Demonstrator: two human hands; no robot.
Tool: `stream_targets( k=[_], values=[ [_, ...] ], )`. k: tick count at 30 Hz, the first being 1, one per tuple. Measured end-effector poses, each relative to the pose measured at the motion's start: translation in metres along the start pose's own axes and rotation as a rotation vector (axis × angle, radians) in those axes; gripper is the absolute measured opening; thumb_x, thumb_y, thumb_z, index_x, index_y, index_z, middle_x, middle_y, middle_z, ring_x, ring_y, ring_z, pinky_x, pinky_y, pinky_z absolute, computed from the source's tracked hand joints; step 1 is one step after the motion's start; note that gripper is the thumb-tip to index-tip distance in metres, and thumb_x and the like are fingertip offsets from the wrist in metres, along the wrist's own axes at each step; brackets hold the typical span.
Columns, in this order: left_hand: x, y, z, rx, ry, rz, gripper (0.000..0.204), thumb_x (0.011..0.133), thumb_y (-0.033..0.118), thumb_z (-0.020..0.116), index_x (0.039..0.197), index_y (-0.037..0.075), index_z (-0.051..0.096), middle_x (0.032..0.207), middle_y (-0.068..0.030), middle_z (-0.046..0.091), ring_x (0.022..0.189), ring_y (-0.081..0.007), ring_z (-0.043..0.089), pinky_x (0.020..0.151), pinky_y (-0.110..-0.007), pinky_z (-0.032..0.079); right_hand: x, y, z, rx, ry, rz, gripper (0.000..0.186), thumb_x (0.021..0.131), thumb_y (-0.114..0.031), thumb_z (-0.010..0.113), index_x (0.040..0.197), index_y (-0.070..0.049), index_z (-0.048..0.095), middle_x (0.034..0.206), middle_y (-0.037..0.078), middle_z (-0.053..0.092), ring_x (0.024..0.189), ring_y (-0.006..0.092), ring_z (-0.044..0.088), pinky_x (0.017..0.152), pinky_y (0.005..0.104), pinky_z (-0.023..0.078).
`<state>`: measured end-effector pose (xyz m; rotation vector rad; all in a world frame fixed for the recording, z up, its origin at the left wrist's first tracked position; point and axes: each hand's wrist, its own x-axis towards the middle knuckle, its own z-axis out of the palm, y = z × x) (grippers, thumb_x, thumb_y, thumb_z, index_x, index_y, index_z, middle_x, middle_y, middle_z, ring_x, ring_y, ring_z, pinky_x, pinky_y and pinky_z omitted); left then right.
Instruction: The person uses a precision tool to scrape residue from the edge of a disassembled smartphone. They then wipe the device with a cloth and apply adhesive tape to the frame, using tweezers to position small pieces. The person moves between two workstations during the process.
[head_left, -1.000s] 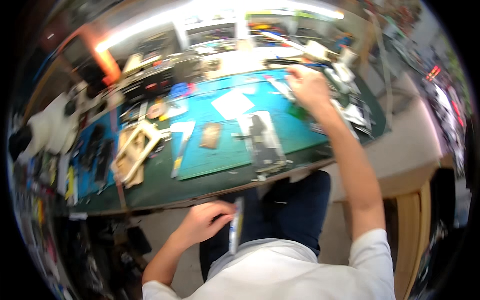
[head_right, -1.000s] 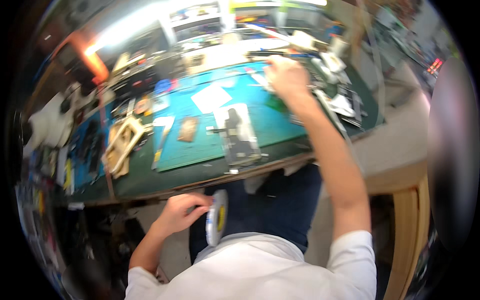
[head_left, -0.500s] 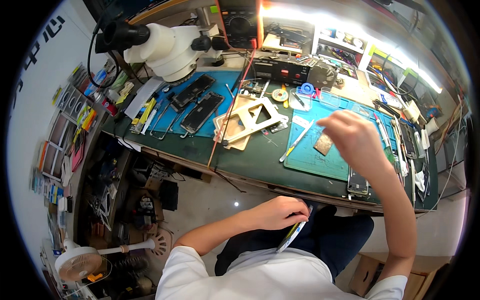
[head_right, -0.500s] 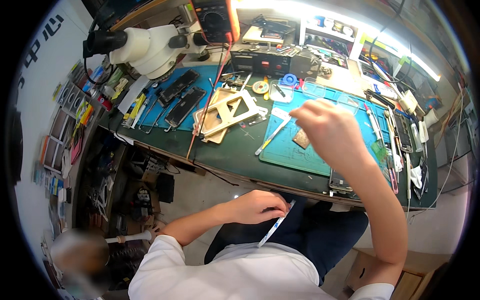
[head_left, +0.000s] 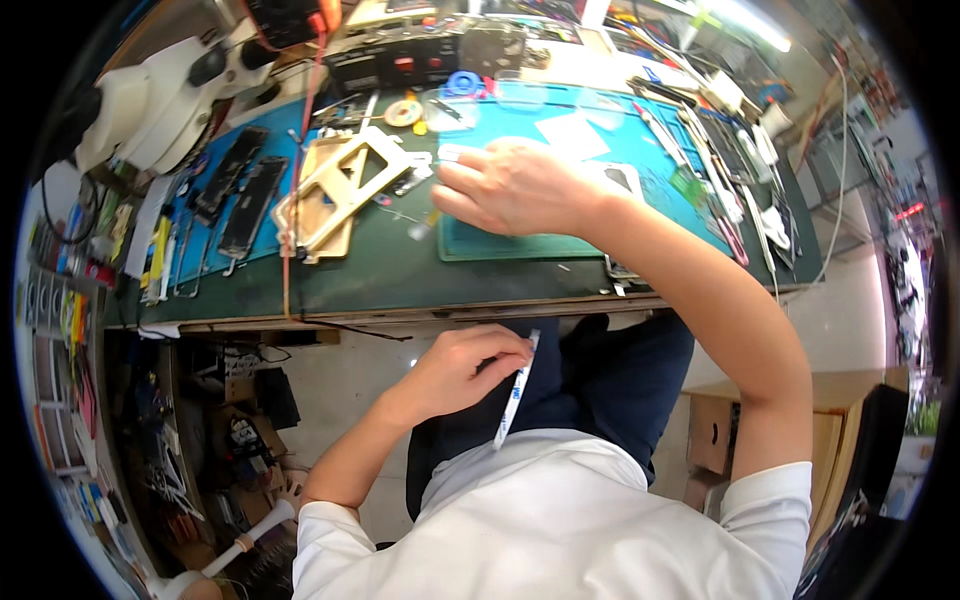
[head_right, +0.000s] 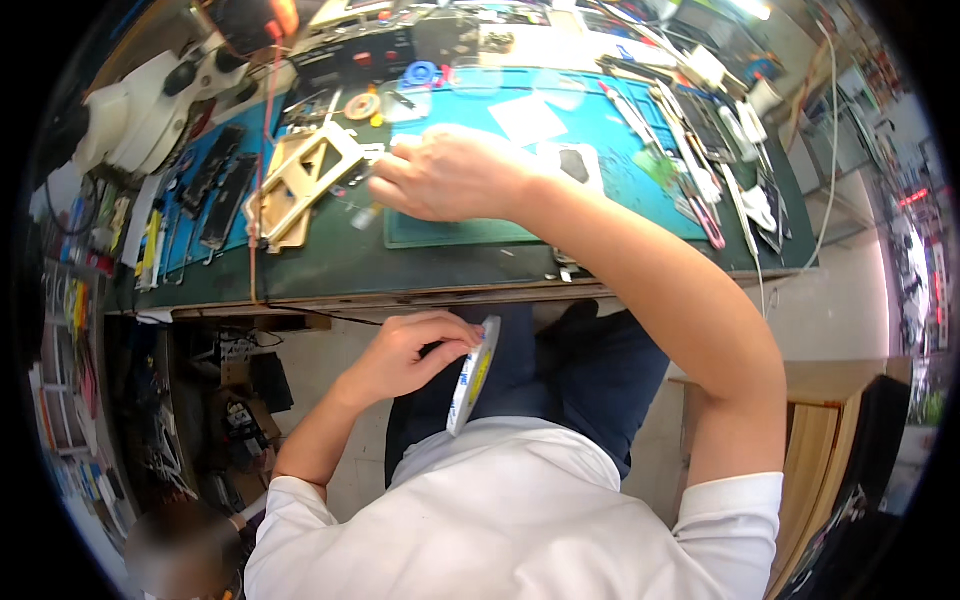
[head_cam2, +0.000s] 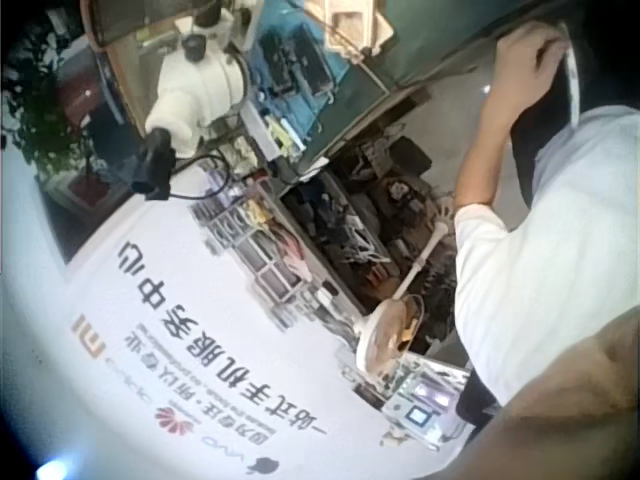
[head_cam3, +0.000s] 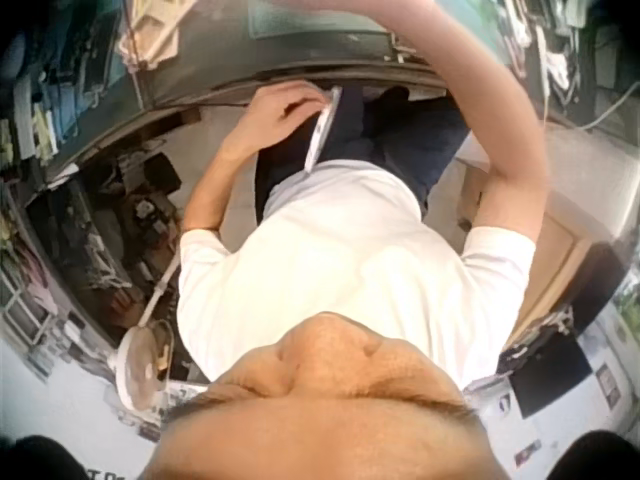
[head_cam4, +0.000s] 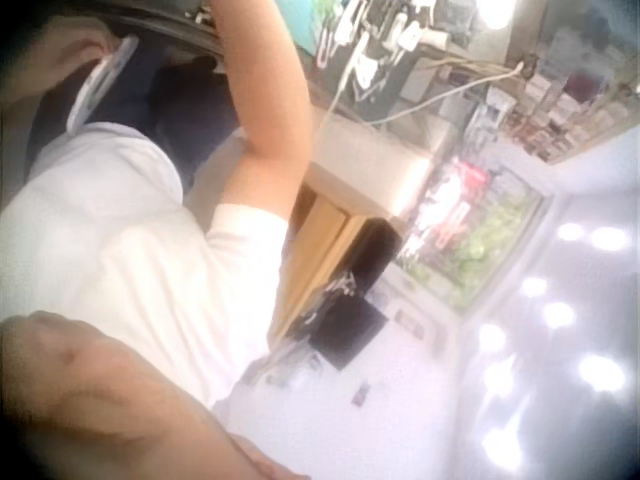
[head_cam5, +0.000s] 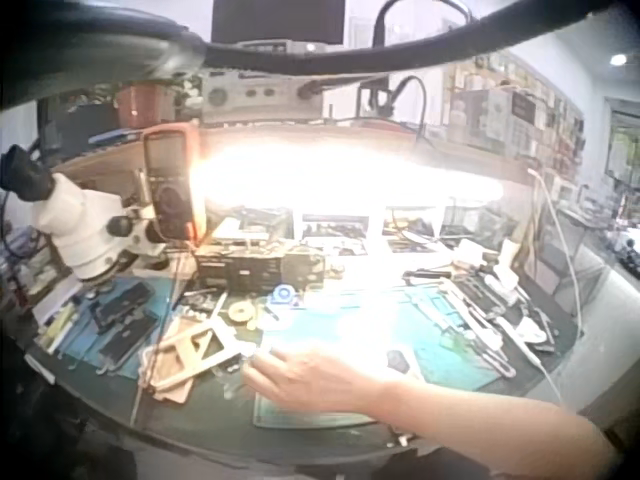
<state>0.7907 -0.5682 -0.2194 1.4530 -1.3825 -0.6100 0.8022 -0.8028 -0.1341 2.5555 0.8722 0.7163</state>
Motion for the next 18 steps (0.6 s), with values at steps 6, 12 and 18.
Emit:
stream_targets(
  k=[6,12,18],
  values=[
    [0.003,0.001,0.001,0.081,-0.019,0.004,0.009,0.095,0.010,0.071,0.098,0.002,0.073,0.098,-0.0110,0.077,0.085,-0.0290,0.073,0.076,-0.036,0.058,-0.027,-0.045,-0.084,0.667,0.615,0.679,0.019,0.080,0.006,0.067,0.094,-0.006,0.070,0.091,0.006,0.063,0.076,0.0196,0.068,0.062,0.0289,0.056],
    [0.007,0.006,0.002,0.098,-0.047,0.001,0.007,0.095,0.009,0.072,0.098,0.002,0.073,0.100,-0.0103,0.077,0.084,-0.0272,0.073,0.073,-0.035,0.058,-0.125,-0.175,-0.085,1.812,0.872,1.328,0.020,0.092,0.014,0.064,0.108,0.002,0.063,0.110,0.007,0.055,0.093,0.0173,0.072,0.087,0.0322,0.064],
    [0.014,0.006,0.005,0.097,-0.119,-0.064,0.009,0.096,0.006,0.069,0.100,0.001,0.074,0.103,-0.0155,0.077,0.100,-0.0286,0.076,0.085,-0.035,0.060,-0.140,-0.214,-0.077,1.941,0.953,1.611,0.021,0.100,-0.001,0.064,0.120,0.006,0.065,0.105,0.014,0.065,0.090,0.0256,0.076,0.079,0.0379,0.065]
  ],
)
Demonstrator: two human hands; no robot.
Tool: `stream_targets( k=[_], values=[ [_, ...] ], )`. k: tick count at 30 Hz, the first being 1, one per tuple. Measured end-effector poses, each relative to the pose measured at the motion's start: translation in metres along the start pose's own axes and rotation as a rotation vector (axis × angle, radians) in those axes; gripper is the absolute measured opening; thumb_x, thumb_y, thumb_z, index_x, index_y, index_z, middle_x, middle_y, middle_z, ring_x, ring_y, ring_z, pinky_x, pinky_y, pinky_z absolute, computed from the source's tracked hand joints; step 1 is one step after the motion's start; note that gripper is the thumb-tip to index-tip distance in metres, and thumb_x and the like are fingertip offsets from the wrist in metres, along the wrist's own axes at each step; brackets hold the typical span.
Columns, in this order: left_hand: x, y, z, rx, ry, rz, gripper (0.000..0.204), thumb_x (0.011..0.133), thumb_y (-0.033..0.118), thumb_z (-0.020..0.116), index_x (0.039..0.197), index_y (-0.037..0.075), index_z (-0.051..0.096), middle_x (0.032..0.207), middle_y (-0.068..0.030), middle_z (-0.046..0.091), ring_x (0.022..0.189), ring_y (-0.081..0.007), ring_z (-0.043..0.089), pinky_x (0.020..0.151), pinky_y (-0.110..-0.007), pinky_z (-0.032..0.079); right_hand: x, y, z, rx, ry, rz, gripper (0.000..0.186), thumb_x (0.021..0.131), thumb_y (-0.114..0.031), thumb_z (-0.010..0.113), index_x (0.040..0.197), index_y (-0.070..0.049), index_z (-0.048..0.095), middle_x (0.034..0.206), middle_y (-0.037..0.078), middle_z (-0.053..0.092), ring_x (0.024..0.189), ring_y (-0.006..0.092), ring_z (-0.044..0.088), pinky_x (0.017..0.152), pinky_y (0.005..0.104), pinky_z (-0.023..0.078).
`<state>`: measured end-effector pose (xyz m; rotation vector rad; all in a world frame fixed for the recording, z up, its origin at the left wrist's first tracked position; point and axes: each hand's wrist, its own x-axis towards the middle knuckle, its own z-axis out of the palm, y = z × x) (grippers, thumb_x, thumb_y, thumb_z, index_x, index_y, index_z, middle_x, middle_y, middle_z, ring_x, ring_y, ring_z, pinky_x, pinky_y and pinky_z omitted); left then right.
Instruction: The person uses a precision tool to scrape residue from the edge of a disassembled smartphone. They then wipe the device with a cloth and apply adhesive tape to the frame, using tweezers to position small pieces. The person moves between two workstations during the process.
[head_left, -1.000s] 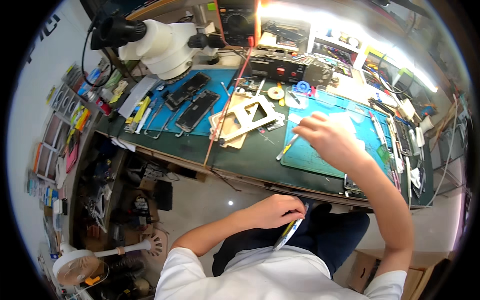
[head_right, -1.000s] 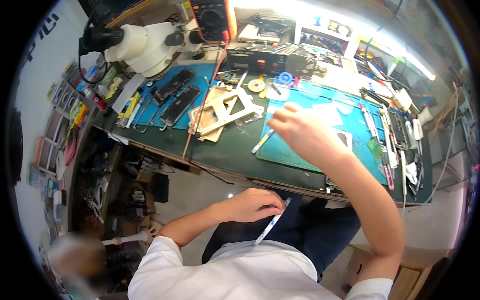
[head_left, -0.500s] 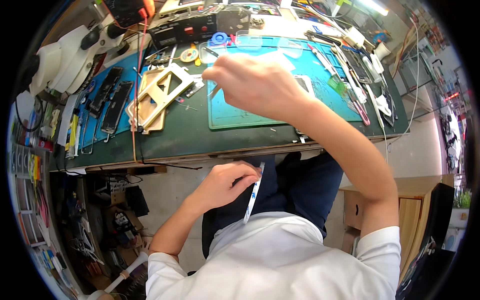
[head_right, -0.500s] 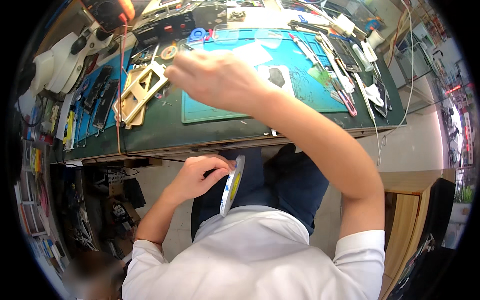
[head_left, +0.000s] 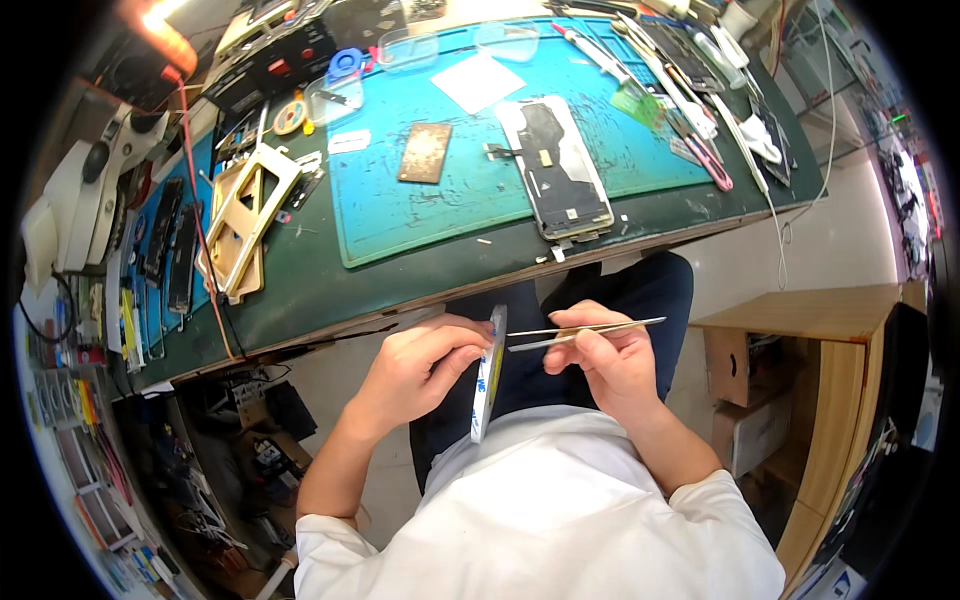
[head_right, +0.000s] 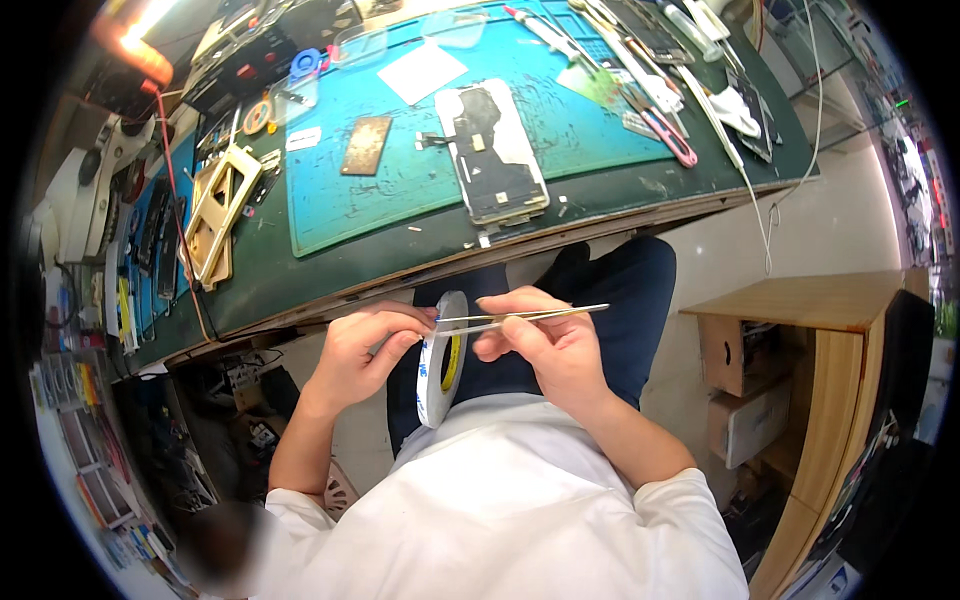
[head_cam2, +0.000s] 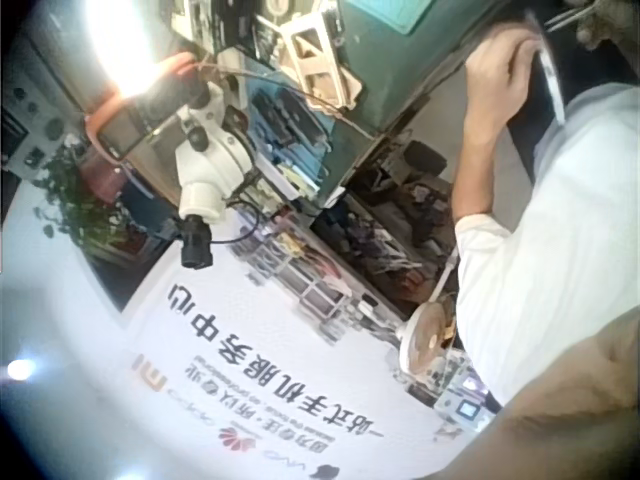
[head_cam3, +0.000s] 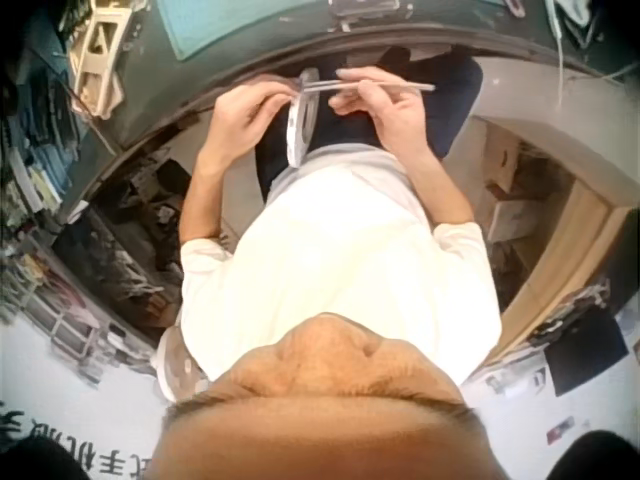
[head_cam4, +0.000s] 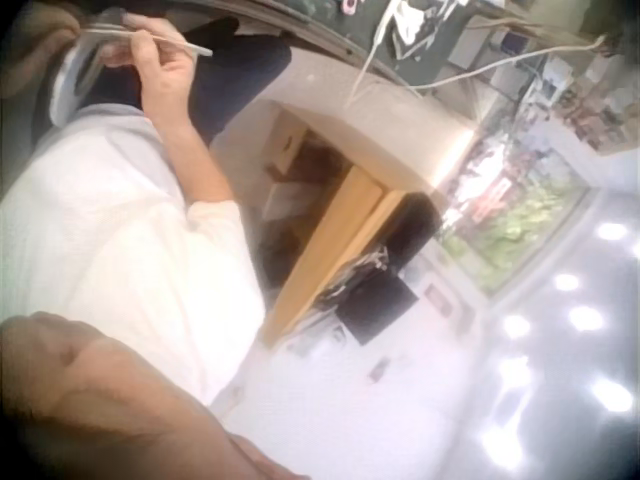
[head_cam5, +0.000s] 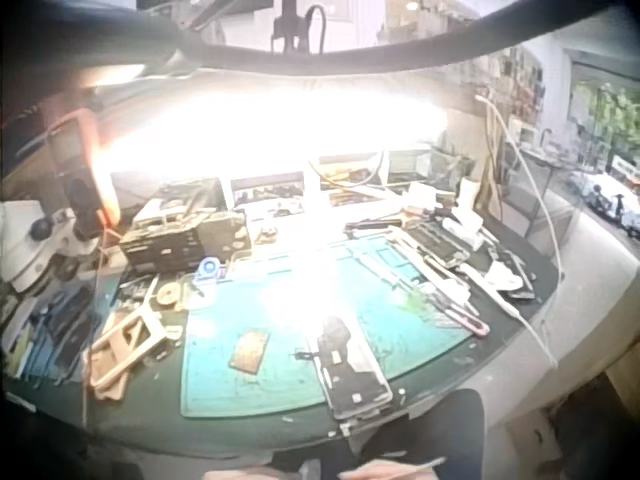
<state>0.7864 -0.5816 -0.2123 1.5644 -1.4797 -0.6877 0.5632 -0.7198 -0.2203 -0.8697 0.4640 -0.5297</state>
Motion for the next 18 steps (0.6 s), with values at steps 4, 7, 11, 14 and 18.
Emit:
stream_targets(
  k=[4,7,11,14,18],
  values=[
    [0.006,0.003,0.000,0.003,-0.009,0.010,0.010,0.097,0.007,0.067,0.100,0.000,0.074,0.104,-0.0164,0.077,0.100,-0.0297,0.076,0.085,-0.036,0.060,0.000,0.005,-0.004,0.001,-0.035,0.007,0.025,0.101,-0.004,0.066,0.124,0.006,0.067,0.104,0.014,0.074,0.099,0.0227,0.075,0.088,0.0336,0.064],
    [0.008,0.002,0.002,0.014,-0.007,0.040,0.009,0.096,0.007,0.069,0.100,0.000,0.073,0.104,-0.0154,0.077,0.097,-0.0288,0.076,0.082,-0.035,0.060,0.003,0.010,-0.002,-0.110,-0.052,-0.114,0.023,0.100,-0.004,0.068,0.121,0.007,0.069,0.105,0.013,0.074,0.099,0.0225,0.075,0.089,0.0325,0.064],
    [0.008,-0.001,0.003,0.038,0.008,0.094,0.008,0.093,0.004,0.072,0.101,0.002,0.072,0.105,-0.0127,0.077,0.091,-0.0260,0.075,0.076,-0.032,0.060,0.004,0.013,-0.001,-0.123,-0.058,-0.075,0.021,0.100,-0.005,0.070,0.118,0.006,0.071,0.103,0.012,0.075,0.096,0.0202,0.076,0.087,0.0299,0.063],
    [0.009,-0.002,0.002,0.044,-0.006,0.094,0.008,0.093,0.004,0.072,0.100,0.002,0.072,0.105,-0.0129,0.077,0.091,-0.0262,0.075,0.075,-0.032,0.060,0.005,0.013,-0.002,-0.113,-0.064,-0.042,0.021,0.101,-0.007,0.070,0.117,0.005,0.071,0.101,0.012,0.076,0.095,0.0189,0.076,0.087,0.0294,0.063],
    [0.009,-0.002,0.001,0.052,-0.014,0.094,0.008,0.092,0.004,0.072,0.100,0.001,0.072,0.105,-0.0129,0.077,0.091,-0.0262,0.075,0.076,-0.032,0.060,0.006,0.013,0.000,-0.134,-0.071,-0.019,0.022,0.101,-0.010,0.070,0.117,0.005,0.071,0.100,0.012,0.077,0.094,0.0187,0.076,0.086,0.0290,0.063]
  ],
)
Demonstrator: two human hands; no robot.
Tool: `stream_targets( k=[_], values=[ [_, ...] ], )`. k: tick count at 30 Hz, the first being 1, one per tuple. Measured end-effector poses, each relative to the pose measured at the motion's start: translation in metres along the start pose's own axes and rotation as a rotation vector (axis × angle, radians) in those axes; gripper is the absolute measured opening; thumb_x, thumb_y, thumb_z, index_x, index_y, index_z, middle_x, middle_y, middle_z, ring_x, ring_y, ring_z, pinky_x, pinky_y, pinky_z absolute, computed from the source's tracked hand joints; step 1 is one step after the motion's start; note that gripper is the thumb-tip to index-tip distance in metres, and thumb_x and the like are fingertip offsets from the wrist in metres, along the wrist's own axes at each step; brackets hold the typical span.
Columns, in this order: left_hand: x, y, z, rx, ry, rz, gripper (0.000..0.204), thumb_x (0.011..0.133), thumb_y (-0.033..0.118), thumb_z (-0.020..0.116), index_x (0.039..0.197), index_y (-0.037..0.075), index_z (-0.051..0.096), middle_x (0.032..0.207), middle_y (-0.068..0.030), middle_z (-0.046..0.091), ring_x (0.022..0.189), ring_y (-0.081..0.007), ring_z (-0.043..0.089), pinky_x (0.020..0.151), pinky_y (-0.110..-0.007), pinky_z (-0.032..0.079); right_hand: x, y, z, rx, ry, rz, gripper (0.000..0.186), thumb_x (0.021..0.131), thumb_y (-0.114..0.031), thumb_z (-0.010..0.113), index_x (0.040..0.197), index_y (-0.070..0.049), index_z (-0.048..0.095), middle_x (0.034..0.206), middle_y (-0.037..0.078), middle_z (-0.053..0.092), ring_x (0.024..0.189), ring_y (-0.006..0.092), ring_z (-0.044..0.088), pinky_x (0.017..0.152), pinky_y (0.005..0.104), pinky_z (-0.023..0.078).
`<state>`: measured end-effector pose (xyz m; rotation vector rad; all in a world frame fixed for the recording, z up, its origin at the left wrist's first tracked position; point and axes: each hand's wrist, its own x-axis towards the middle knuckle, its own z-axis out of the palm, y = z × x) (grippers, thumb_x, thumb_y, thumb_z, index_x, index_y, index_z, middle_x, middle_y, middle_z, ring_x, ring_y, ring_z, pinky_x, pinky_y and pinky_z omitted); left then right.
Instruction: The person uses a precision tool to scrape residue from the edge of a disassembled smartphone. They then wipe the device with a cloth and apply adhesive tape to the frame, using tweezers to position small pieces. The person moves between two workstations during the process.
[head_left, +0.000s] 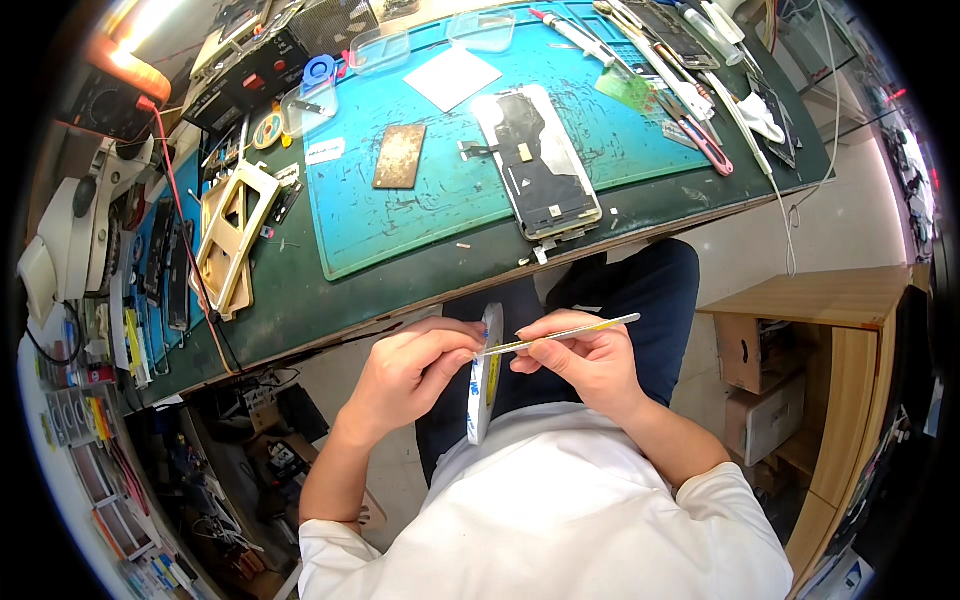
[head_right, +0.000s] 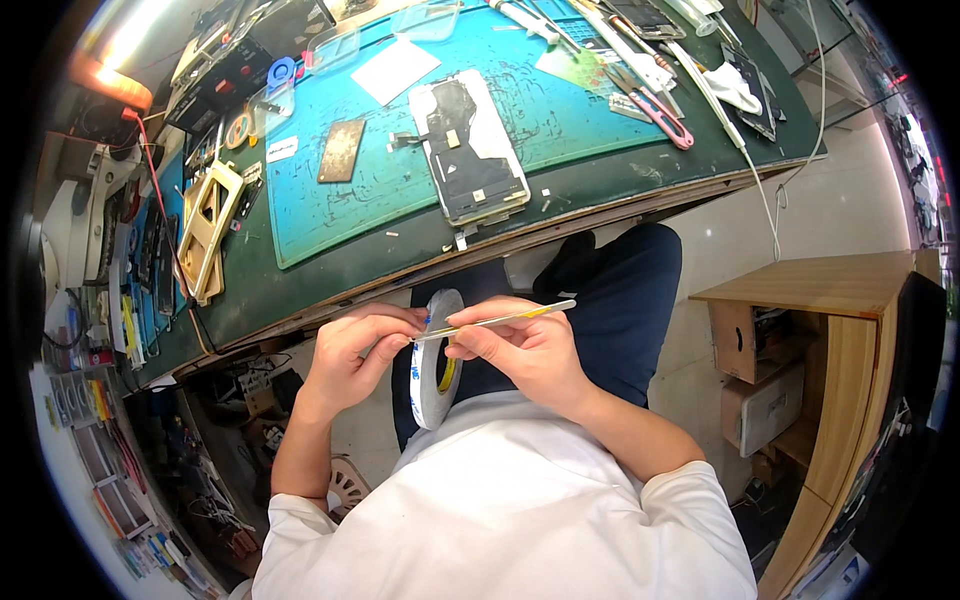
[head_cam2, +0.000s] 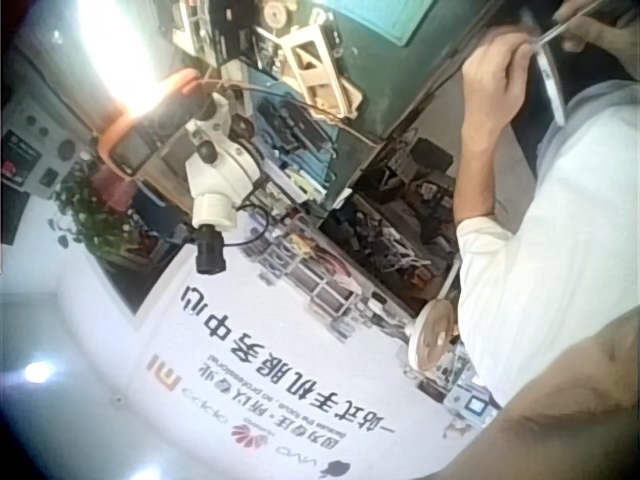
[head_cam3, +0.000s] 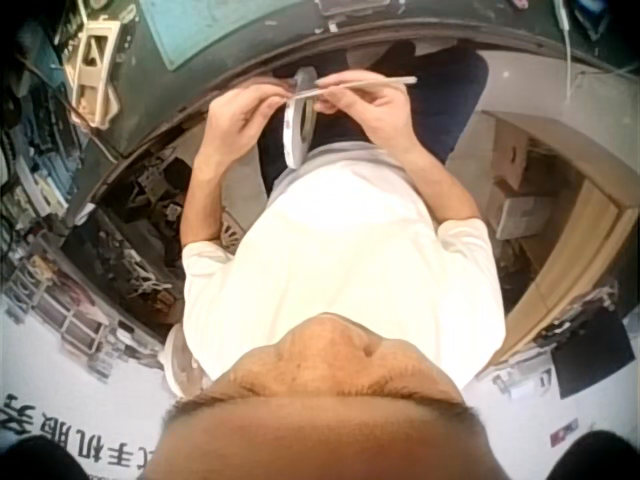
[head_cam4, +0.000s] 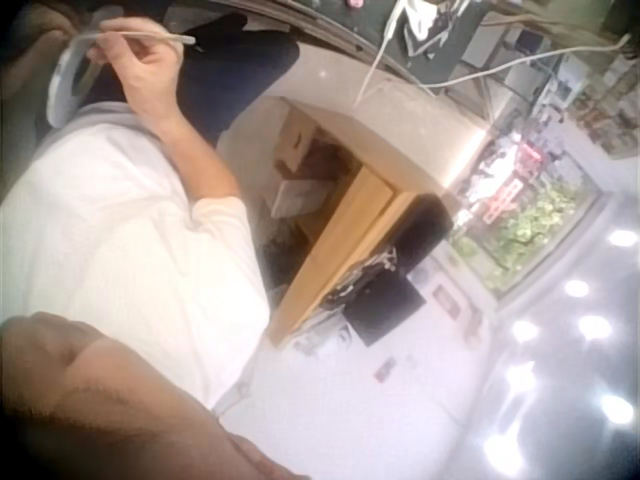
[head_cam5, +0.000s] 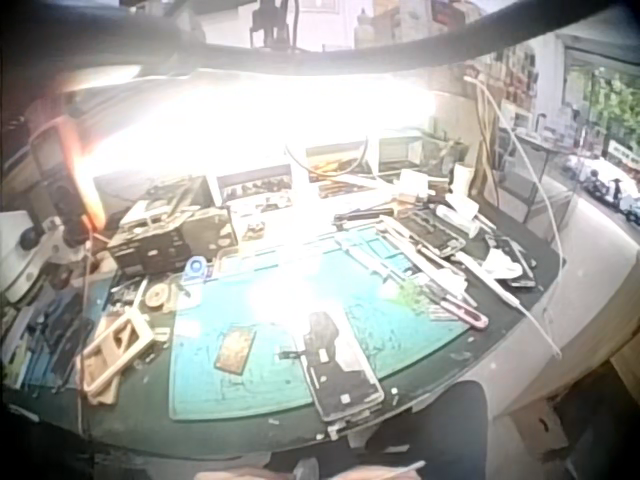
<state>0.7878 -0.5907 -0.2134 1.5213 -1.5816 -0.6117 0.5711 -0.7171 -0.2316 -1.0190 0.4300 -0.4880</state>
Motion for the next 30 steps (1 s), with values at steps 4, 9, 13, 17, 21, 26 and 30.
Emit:
stream_targets(
  k=[4,9,13,17,21,26,30],
  values=[
    [0.0006,-0.0001,-0.0008,0.002,0.002,0.010,0.008,0.092,0.004,0.072,0.100,0.001,0.072,0.105,-0.0128,0.077,0.090,-0.0262,0.075,0.076,-0.033,0.060,0.0010,0.0010,0.0008,0.005,-0.002,0.002,0.023,0.101,-0.011,0.070,0.117,0.005,0.071,0.100,0.012,0.077,0.094,0.0189,0.076,0.086,0.0289,0.063],
    [0.0000,0.0008,-0.0015,0.007,0.000,0.006,0.009,0.092,0.004,0.072,0.101,0.001,0.072,0.105,-0.0128,0.076,0.090,-0.0263,0.075,0.075,-0.033,0.060,0.0022,0.0013,0.0011,0.005,-0.007,0.014,0.022,0.102,-0.010,0.069,0.117,0.005,0.071,0.100,0.013,0.076,0.093,0.0191,0.076,0.085,0.0290,0.063],
    [-0.0003,0.0000,-0.0021,0.012,-0.007,-0.002,0.009,0.092,0.004,0.072,0.101,0.001,0.072,0.105,-0.0128,0.077,0.090,-0.0260,0.075,0.075,-0.033,0.060,0.0035,0.0011,0.0016,-0.003,-0.001,0.021,0.021,0.102,-0.009,0.068,0.117,0.006,0.072,0.101,0.013,0.076,0.093,0.0191,0.076,0.085,0.0294,0.063],
    [-0.0006,0.0004,-0.0027,0.011,-0.013,-0.015,0.009,0.092,0.003,0.073,0.101,0.001,0.072,0.105,-0.0130,0.077,0.090,-0.0258,0.075,0.075,-0.032,0.060,0.0044,0.0017,0.0010,0.014,-0.012,0.024,0.021,0.102,-0.010,0.068,0.116,0.005,0.072,0.101,0.012,0.076,0.094,0.0192,0.076,0.084,0.0297,0.063],
    [-0.0001,0.0010,-0.0028,0.007,-0.003,-0.006,0.009,0.091,0.003,0.073,0.100,0.001,0.073,0.106,-0.0133,0.077,0.090,-0.0258,0.075,0.076,-0.032,0.060,0.0038,0.0011,0.0023,0.006,-0.007,0.034,0.021,0.102,-0.010,0.068,0.116,0.005,0.072,0.101,0.012,0.076,0.094,0.0192,0.076,0.085,0.0299,0.063],
    [-0.0001,0.0019,-0.0036,0.013,-0.010,-0.011,0.009,0.091,0.003,0.073,0.100,0.001,0.073,0.105,-0.0129,0.077,0.091,-0.0261,0.075,0.076,-0.032,0.060,0.0041,0.0036,0.0016,0.008,0.009,0.038,0.021,0.103,-0.011,0.068,0.115,0.005,0.071,0.102,0.012,0.076,0.094,0.0192,0.076,0.085,0.0301,0.063],
    [0.0002,0.0018,-0.0035,0.009,-0.013,-0.006,0.010,0.091,0.004,0.074,0.100,0.002,0.073,0.105,-0.0126,0.077,0.091,-0.0262,0.075,0.076,-0.032,0.060,0.0032,0.0035,0.0010,-0.001,0.015,0.034,0.020,0.103,-0.011,0.067,0.115,0.005,0.072,0.101,0.012,0.076,0.094,0.0191,0.076,0.085,0.0300,0.063]
  ],
)
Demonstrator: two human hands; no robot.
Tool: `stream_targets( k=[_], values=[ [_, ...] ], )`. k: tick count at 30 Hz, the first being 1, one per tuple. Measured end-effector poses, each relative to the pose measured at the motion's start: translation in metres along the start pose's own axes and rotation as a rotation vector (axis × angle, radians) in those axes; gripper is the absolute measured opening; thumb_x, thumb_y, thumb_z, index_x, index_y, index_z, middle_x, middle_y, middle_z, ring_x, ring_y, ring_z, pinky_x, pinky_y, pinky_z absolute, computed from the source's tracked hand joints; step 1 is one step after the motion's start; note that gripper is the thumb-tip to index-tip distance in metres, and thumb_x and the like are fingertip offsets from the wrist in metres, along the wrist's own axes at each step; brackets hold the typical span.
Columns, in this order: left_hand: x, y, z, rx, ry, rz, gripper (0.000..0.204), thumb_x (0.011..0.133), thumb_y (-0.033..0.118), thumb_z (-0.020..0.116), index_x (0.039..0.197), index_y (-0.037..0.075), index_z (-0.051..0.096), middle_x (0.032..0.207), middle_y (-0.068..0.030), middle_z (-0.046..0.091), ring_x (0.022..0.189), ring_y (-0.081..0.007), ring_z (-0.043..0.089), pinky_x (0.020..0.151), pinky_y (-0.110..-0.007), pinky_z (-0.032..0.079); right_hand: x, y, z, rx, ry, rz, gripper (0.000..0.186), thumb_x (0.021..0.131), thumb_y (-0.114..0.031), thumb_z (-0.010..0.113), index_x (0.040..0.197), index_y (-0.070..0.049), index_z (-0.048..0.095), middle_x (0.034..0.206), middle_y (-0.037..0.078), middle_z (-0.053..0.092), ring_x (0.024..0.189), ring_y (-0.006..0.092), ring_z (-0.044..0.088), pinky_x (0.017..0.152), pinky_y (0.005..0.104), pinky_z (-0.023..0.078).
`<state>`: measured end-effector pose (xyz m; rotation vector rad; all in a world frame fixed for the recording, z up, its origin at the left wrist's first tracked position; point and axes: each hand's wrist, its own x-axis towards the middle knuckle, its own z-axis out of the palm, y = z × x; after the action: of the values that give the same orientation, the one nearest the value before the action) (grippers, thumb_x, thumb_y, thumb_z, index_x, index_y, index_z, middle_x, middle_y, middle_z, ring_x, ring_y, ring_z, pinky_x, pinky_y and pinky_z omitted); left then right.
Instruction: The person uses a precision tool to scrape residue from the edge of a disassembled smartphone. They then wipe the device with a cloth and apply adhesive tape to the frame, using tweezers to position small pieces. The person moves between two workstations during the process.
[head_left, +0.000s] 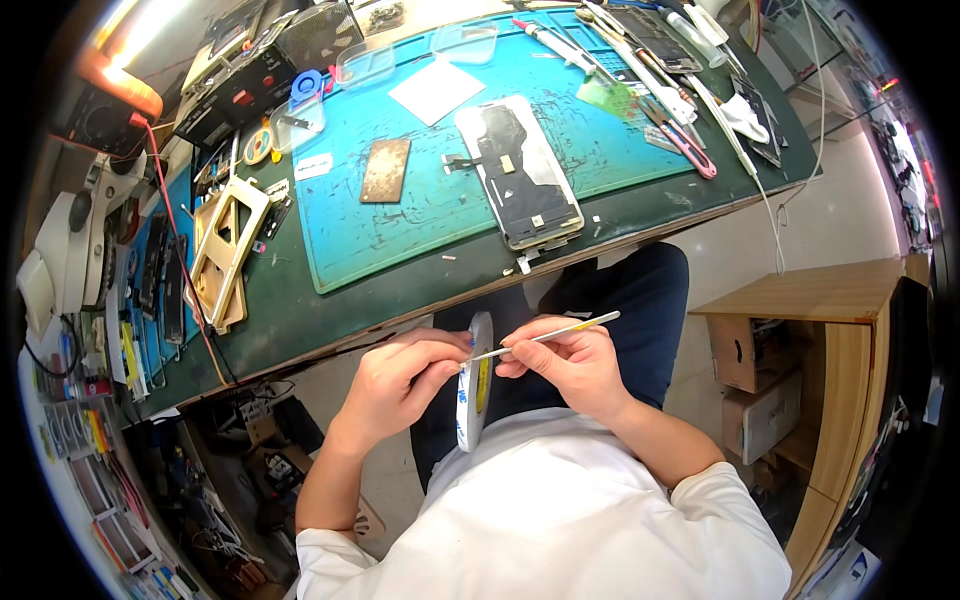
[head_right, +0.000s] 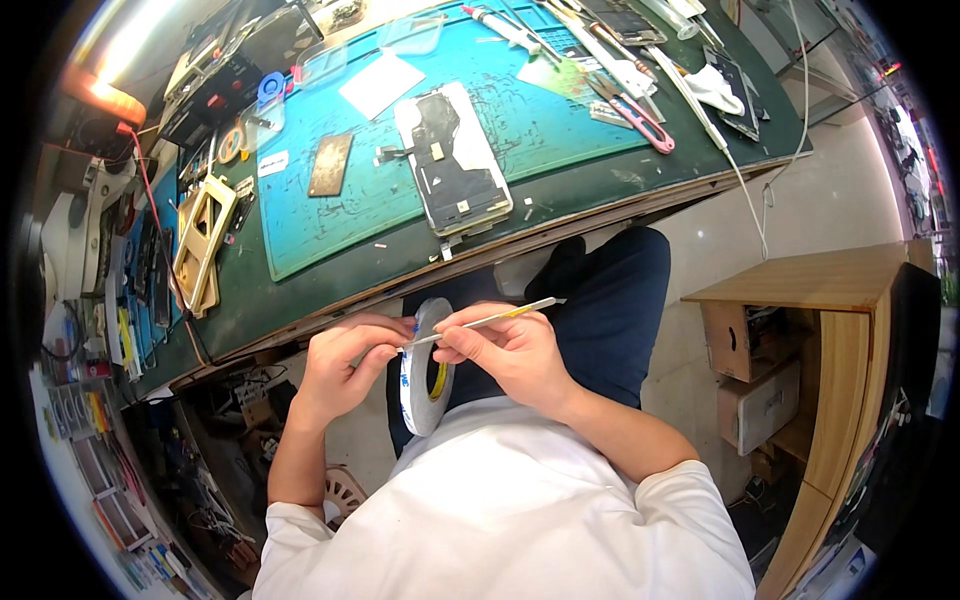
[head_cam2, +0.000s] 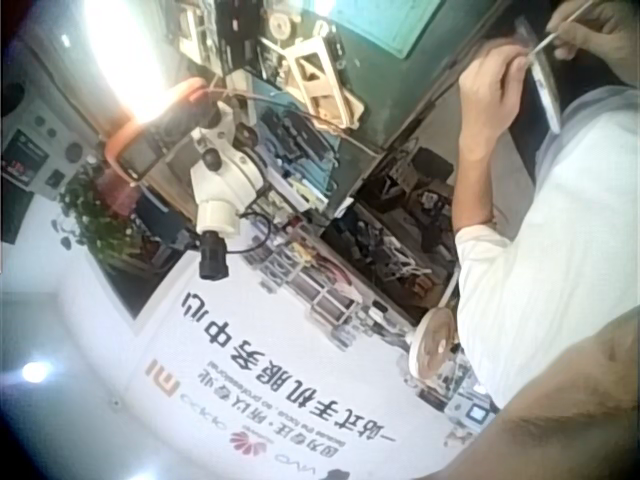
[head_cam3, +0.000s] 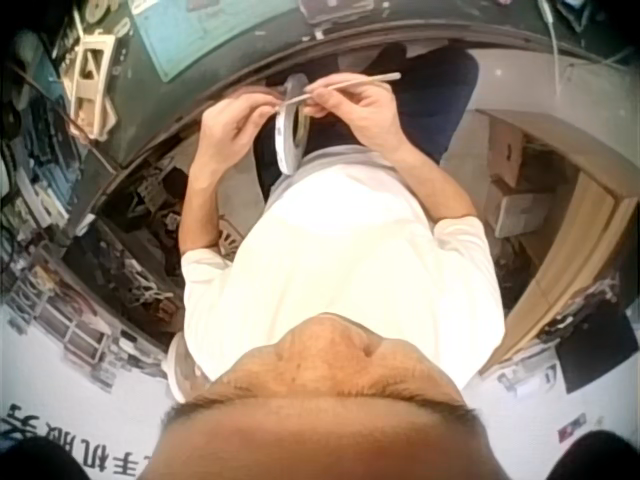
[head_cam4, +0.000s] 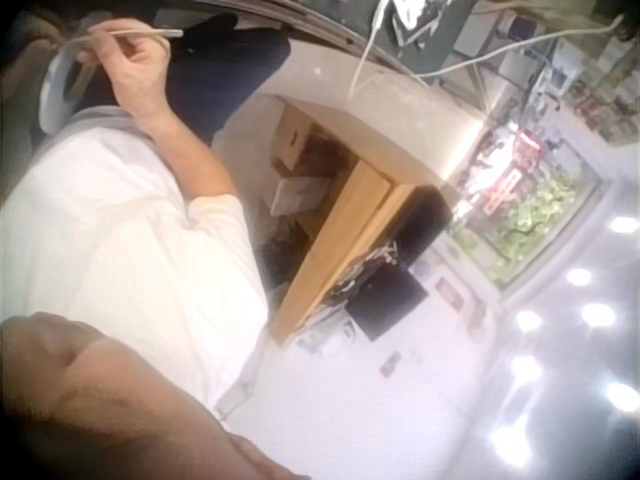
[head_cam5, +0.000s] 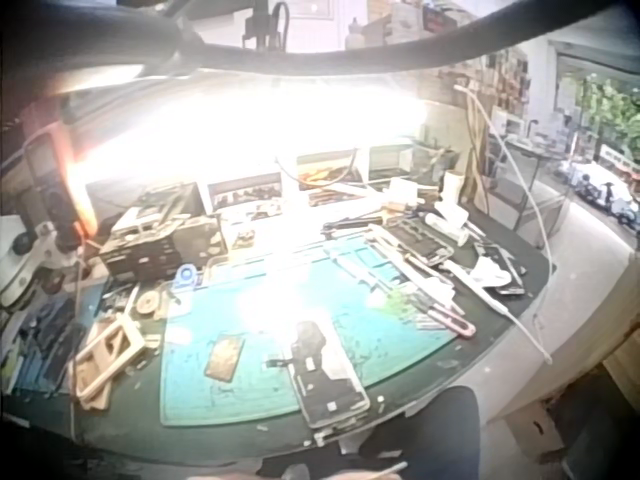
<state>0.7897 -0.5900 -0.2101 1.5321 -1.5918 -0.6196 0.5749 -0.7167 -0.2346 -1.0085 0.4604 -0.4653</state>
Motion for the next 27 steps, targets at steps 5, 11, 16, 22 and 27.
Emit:
stream_targets(
  k=[5,11,16,22,27],
  values=[
    [0.000,-0.001,0.001,-0.019,-0.002,-0.002,0.010,0.090,0.005,0.075,0.099,0.002,0.073,0.105,-0.0128,0.077,0.093,-0.0269,0.076,0.079,-0.033,0.060,-0.002,-0.001,-0.003,-0.032,0.016,-0.021,0.020,0.103,-0.010,0.068,0.114,0.005,0.072,0.101,0.012,0.076,0.093,0.0194,0.076,0.085,0.0300,0.063],
    [-0.002,-0.002,0.004,-0.064,0.038,-0.036,0.009,0.089,0.004,0.076,0.097,0.001,0.073,0.103,-0.0128,0.077,0.095,-0.0271,0.076,0.081,-0.034,0.060,-0.008,-0.014,-0.015,-0.012,0.063,-0.051,0.018,0.102,-0.007,0.067,0.113,0.006,0.071,0.101,0.012,0.076,0.093,0.0200,0.076,0.085,0.0302,0.063],
    [-0.001,-0.004,0.006,-0.076,0.040,-0.036,0.009,0.089,0.004,0.076,0.097,0.002,0.073,0.103,-0.0130,0.077,0.095,-0.0271,0.076,0.081,-0.034,0.061,-0.009,-0.008,-0.009,0.011,-0.006,-0.030,0.019,0.102,-0.008,0.067,0.116,0.005,0.072,0.102,0.012,0.076,0.094,0.0184,0.076,0.086,0.0296,0.063],
    [-0.001,-0.003,0.005,-0.056,0.032,-0.019,0.010,0.089,0.004,0.077,0.098,0.002,0.072,0.103,-0.0129,0.077,0.094,-0.0265,0.076,0.080,-0.033,0.061,-0.005,-0.004,-0.003,-0.037,0.000,0.004,0.020,0.102,-0.006,0.067,0.116,0.007,0.070,0.100,0.013,0.074,0.091,0.0208,0.076,0.084,0.0308,0.064],
    [-0.001,-0.004,0.006,-0.049,0.034,-0.009,0.010,0.089,0.004,0.077,0.098,0.002,0.072,0.102,-0.0128,0.077,0.092,-0.0260,0.076,0.078,-0.032,0.061,-0.004,-0.004,-0.001,0.004,-0.005,0.022,0.022,0.102,-0.011,0.068,0.118,0.004,0.072,0.100,0.011,0.077,0.093,0.0177,0.076,0.085,0.0290,0.063]
  ],
)
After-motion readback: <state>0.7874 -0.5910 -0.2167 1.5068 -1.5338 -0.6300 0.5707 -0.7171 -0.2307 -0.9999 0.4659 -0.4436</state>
